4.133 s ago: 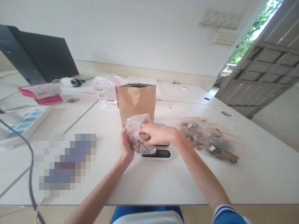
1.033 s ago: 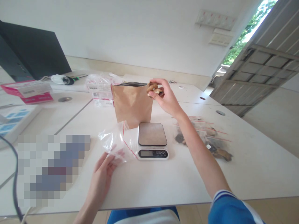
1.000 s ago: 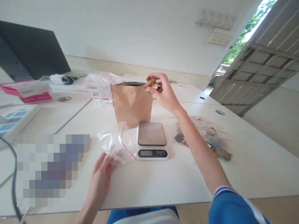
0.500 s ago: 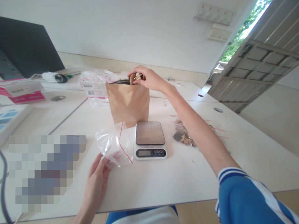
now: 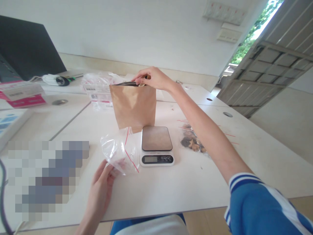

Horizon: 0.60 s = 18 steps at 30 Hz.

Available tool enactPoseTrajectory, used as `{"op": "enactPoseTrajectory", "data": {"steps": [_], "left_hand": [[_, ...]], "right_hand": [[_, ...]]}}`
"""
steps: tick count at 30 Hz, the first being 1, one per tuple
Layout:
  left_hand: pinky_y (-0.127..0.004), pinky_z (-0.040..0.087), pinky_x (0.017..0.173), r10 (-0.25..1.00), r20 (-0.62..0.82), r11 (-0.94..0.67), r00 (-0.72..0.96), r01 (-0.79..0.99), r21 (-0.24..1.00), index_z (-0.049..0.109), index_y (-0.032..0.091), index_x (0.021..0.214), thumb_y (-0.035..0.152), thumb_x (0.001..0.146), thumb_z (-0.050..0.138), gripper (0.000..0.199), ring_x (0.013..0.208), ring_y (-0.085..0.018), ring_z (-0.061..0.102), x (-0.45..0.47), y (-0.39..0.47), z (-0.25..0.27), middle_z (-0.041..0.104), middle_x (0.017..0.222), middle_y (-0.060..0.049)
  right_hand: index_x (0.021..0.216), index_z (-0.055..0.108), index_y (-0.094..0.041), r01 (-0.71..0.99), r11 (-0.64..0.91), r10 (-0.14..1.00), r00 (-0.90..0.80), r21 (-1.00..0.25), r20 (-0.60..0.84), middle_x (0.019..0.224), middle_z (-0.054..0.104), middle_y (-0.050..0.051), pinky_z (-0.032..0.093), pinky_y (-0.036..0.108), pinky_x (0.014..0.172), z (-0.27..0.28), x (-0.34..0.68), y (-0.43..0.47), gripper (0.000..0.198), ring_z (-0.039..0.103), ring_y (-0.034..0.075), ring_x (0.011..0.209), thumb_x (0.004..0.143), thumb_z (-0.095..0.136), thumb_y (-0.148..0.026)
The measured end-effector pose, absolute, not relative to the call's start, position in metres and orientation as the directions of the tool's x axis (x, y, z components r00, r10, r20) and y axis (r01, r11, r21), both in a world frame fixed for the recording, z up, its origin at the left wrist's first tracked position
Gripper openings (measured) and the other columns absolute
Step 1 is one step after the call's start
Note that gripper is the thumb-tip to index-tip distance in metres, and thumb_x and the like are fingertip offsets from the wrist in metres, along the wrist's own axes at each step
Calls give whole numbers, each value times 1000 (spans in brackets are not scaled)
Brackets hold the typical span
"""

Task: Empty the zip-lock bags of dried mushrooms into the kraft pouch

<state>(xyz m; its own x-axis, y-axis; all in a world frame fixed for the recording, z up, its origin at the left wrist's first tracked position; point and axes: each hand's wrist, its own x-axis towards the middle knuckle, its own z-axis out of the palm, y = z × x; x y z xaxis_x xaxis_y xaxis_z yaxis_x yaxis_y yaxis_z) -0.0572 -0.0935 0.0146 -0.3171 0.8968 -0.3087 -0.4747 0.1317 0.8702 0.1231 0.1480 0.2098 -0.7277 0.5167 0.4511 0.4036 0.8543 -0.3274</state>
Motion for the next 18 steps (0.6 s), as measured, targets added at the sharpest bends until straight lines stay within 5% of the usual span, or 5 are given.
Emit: {"op": "enactPoseTrajectory", "data": {"steps": [6,18], "left_hand": [[-20,52,74,903,-303,135,-303,-469,873,70,17,92,33,58,76,38,92,-19,65,-58,-94,14,72,87,-3],[-20,52,73,909,-300,143,-290,-460,877,68,16,99,33,62,75,42,95,-20,65,-58,-95,15,72,94,-4]], "right_hand": [[109,67,-23,437,824,566,-637,-360,524,115,67,5,46,35,90,200,109,142,31,61,19,103,91,47,-39],[125,56,-18,486,821,571,-716,-301,402,133,57,3,34,34,102,199,102,147,34,51,15,119,99,37,-29]]}}
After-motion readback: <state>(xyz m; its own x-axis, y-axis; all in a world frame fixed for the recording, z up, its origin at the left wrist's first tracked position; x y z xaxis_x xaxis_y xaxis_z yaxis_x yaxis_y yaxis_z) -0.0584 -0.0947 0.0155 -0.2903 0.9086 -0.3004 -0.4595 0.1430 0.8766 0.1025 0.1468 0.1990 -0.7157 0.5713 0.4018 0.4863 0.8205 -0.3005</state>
